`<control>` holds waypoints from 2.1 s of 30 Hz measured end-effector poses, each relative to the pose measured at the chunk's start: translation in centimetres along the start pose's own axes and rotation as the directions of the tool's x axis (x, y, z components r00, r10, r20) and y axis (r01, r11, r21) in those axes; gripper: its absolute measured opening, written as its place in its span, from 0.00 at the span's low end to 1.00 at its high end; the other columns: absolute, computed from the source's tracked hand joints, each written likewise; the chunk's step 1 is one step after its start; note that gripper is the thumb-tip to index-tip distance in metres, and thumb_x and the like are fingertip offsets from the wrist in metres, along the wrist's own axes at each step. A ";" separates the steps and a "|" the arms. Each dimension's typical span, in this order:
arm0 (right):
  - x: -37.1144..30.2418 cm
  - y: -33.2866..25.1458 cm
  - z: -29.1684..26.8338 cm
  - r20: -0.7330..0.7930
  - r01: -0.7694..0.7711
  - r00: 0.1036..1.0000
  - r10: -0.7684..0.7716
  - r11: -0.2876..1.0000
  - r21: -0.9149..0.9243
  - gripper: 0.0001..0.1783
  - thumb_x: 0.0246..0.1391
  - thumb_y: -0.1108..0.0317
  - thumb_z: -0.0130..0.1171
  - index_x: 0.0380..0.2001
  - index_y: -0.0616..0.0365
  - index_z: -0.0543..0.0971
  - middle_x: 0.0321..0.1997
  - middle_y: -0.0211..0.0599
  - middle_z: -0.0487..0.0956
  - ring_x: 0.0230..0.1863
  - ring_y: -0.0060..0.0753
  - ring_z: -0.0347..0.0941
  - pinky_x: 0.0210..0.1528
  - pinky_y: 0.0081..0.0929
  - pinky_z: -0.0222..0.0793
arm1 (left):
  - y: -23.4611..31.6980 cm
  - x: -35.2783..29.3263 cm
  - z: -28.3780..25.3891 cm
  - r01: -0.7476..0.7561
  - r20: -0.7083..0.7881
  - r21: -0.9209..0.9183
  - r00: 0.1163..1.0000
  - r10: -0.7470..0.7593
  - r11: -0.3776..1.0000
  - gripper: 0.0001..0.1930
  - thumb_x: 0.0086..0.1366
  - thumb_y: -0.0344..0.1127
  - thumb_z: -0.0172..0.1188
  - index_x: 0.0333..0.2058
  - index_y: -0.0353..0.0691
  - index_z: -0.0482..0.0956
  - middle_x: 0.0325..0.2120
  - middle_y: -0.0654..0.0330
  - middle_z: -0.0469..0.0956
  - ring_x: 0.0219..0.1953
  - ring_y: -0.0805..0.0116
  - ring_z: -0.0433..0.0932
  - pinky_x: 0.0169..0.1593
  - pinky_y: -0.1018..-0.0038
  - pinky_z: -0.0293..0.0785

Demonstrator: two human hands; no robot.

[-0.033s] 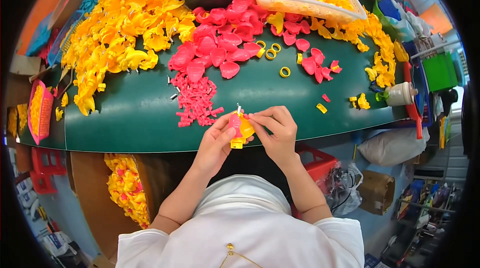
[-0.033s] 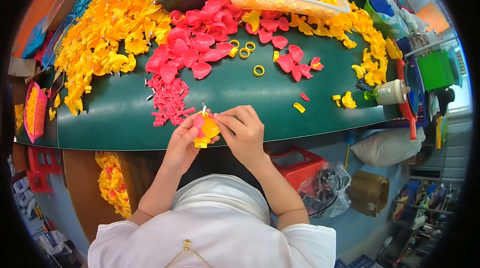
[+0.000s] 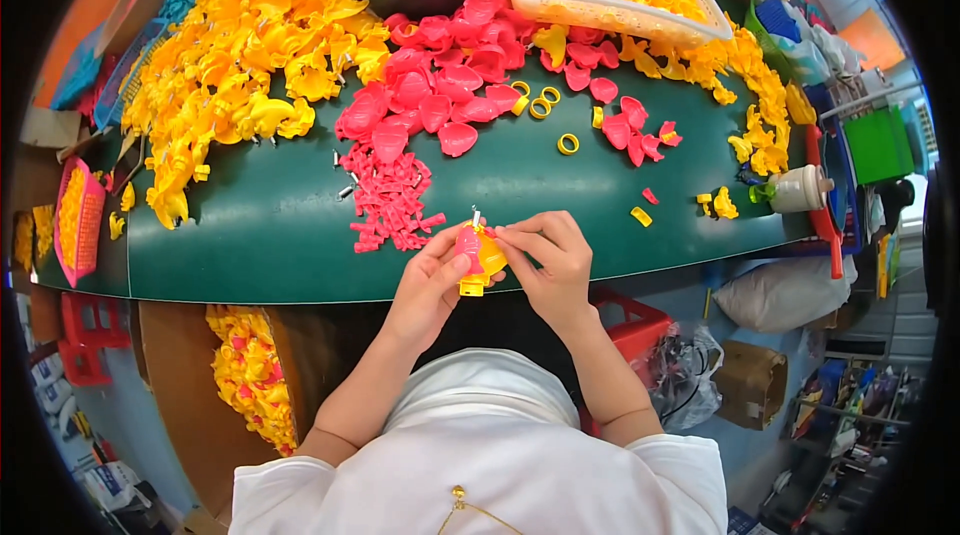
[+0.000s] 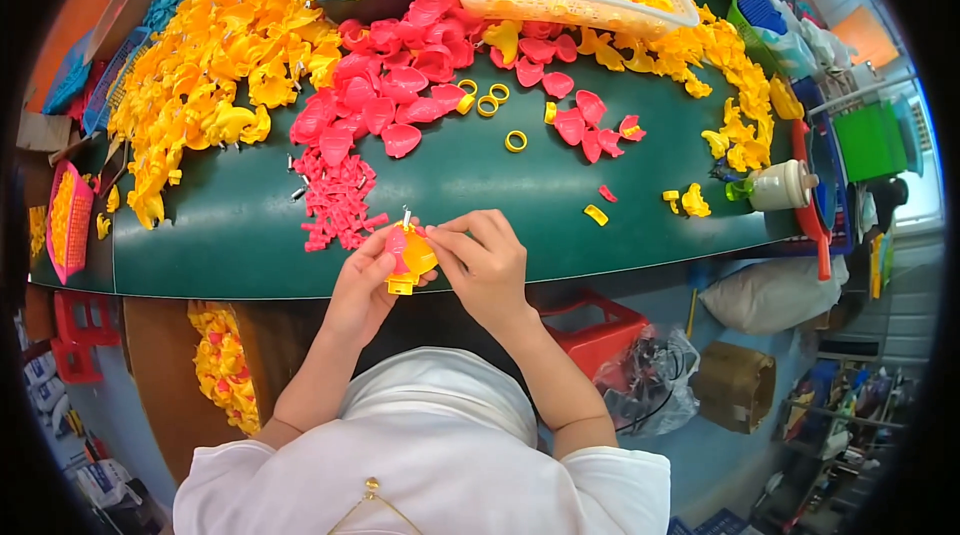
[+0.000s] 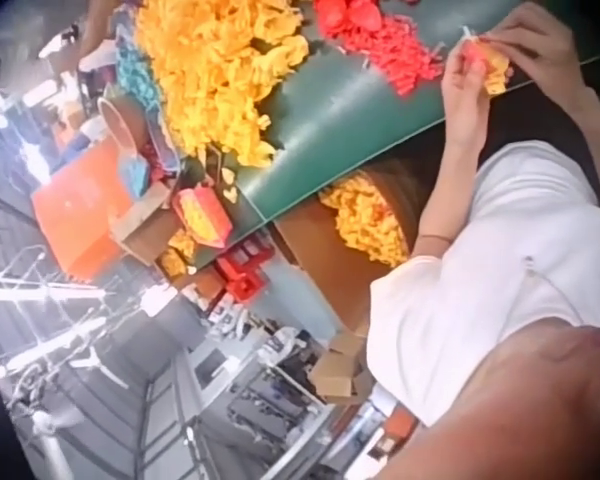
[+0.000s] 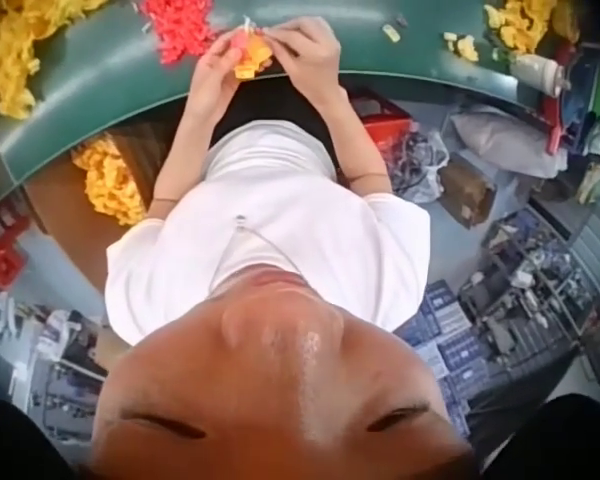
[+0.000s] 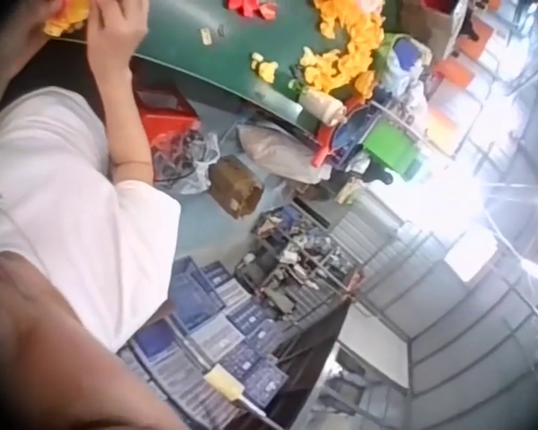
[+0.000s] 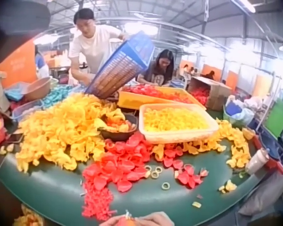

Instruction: Assembling small yellow and pink plastic components into flower-like shapes.

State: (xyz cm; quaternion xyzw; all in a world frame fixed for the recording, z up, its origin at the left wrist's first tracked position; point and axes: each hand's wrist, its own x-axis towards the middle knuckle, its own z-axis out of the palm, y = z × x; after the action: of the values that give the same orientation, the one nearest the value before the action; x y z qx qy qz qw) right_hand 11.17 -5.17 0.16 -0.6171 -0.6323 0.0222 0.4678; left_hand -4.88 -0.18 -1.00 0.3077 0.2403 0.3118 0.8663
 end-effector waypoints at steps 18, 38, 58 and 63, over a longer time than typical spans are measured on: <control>3.3 8.1 -5.7 -0.092 -0.239 0.970 0.223 0.942 -0.236 0.11 0.50 0.69 0.61 0.38 0.57 0.81 0.37 0.38 0.80 0.40 0.40 0.74 0.43 0.33 0.69 | -0.5 -0.7 -0.4 0.028 0.108 -0.132 0.994 -0.014 0.991 0.23 0.67 0.49 0.52 0.53 0.38 0.66 0.59 0.48 0.64 0.47 0.50 0.76 0.50 0.62 0.75; 8.0 14.1 -6.9 -0.137 -0.163 0.985 0.107 0.838 -0.520 0.08 0.48 0.66 0.64 0.30 0.59 0.81 0.33 0.37 0.79 0.38 0.38 0.75 0.41 0.32 0.70 | -1.7 3.3 -0.7 0.239 0.271 -0.373 0.952 -0.141 0.897 0.40 0.59 0.37 0.64 0.64 0.34 0.52 0.61 0.51 0.58 0.60 0.50 0.65 0.63 0.63 0.61; 13.3 23.4 -9.8 -0.126 -0.121 0.991 0.044 0.691 -0.713 0.18 0.50 0.71 0.58 0.47 0.53 0.78 0.37 0.40 0.81 0.39 0.44 0.78 0.42 0.34 0.74 | -1.4 3.4 1.6 0.298 0.288 -0.332 0.936 -0.204 0.895 0.43 0.57 0.41 0.67 0.65 0.40 0.51 0.60 0.53 0.61 0.56 0.51 0.68 0.54 0.65 0.73; 14.1 23.6 -10.9 -0.036 -0.144 0.985 0.167 0.700 -0.700 0.27 0.48 0.75 0.57 0.54 0.50 0.73 0.40 0.45 0.80 0.37 0.43 0.78 0.42 0.33 0.73 | -1.1 4.0 2.5 0.296 0.264 -0.306 0.940 -0.218 0.905 0.41 0.57 0.37 0.66 0.64 0.41 0.51 0.60 0.53 0.60 0.58 0.49 0.66 0.57 0.63 0.71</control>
State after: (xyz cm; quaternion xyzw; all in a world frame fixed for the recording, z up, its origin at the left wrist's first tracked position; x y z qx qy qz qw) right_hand 38.64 5.73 -0.07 -0.7988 -0.5463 -0.1697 0.1864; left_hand -0.17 0.95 -0.88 0.1513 0.1224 0.1947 0.9614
